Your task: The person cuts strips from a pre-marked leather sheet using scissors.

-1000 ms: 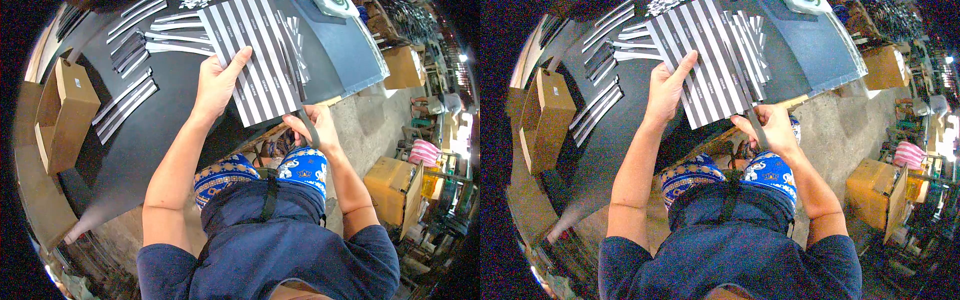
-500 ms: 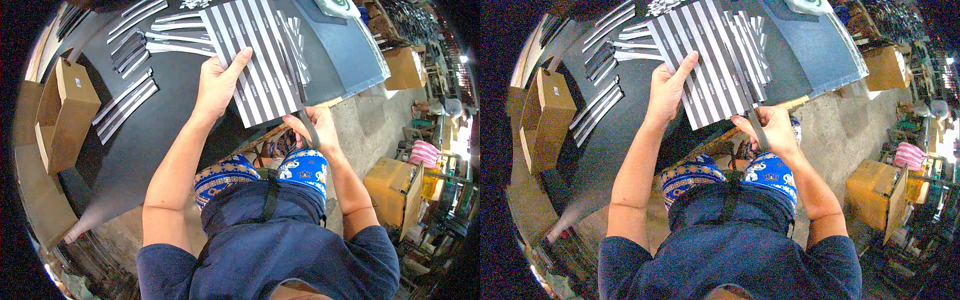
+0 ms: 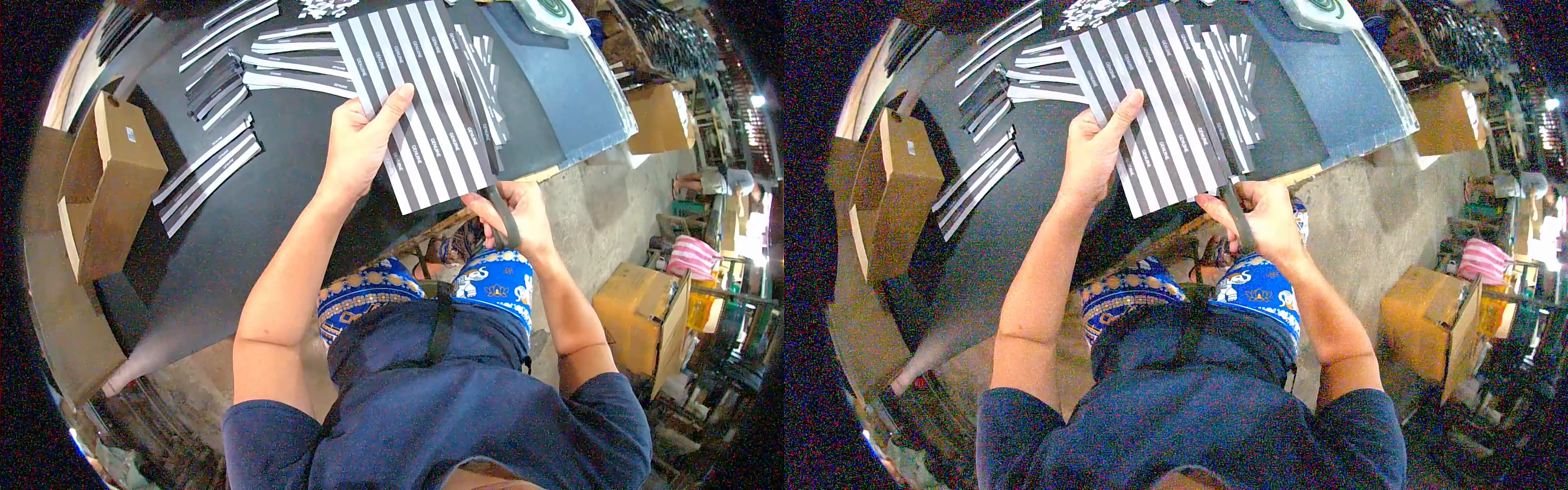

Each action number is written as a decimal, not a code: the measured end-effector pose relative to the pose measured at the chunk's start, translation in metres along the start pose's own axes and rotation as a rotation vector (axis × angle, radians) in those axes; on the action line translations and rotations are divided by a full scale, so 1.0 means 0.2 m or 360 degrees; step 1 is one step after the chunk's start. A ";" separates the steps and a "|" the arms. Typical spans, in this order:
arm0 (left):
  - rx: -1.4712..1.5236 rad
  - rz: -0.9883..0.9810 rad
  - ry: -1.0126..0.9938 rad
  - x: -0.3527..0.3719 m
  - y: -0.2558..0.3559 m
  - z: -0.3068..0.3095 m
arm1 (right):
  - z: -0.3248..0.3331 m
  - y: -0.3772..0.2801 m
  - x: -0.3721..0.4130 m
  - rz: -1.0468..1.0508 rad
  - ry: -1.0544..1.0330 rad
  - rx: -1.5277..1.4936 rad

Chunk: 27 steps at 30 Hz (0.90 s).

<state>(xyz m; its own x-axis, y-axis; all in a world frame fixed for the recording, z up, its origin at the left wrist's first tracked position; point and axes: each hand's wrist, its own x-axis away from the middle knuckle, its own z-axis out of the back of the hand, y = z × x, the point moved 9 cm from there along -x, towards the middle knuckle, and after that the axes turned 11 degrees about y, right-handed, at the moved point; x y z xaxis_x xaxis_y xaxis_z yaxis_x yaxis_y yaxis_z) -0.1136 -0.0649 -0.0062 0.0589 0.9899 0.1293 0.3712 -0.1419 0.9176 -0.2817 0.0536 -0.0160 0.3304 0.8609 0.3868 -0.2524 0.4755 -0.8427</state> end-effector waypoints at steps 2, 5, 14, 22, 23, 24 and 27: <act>0.0012 0.0000 -0.0005 0.00 0.00 0.00 | 0.00 0.00 0.00 0.0021 0.0002 0.0022; 0.0033 0.0009 -0.0011 0.00 0.00 -0.01 | 0.00 -0.01 0.01 -0.0004 0.0005 -0.0008; 0.0045 0.0021 -0.0015 0.01 0.00 -0.01 | 0.01 -0.05 0.01 0.0093 0.0029 0.0095; 0.0065 0.0039 -0.0014 0.00 -0.01 -0.01 | 0.01 -0.02 -0.01 0.0076 0.0042 0.0145; 0.0074 0.0041 -0.0012 0.00 -0.01 -0.01 | 0.01 -0.02 0.00 0.0076 0.0041 0.0145; 0.0084 0.0041 -0.0011 0.00 -0.01 -0.01 | 0.01 -0.02 0.00 0.0077 0.0043 0.0153; 0.0072 0.0052 -0.0012 0.00 -0.01 0.00 | 0.01 -0.02 0.00 0.0070 0.0033 0.0161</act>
<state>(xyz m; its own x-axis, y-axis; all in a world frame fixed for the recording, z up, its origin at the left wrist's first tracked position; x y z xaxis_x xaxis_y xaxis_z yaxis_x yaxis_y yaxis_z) -0.1154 -0.0648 -0.0087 0.0786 0.9846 0.1560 0.4102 -0.1746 0.8951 -0.2830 0.0514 -0.0116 0.3353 0.8779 0.3417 -0.3574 0.4542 -0.8161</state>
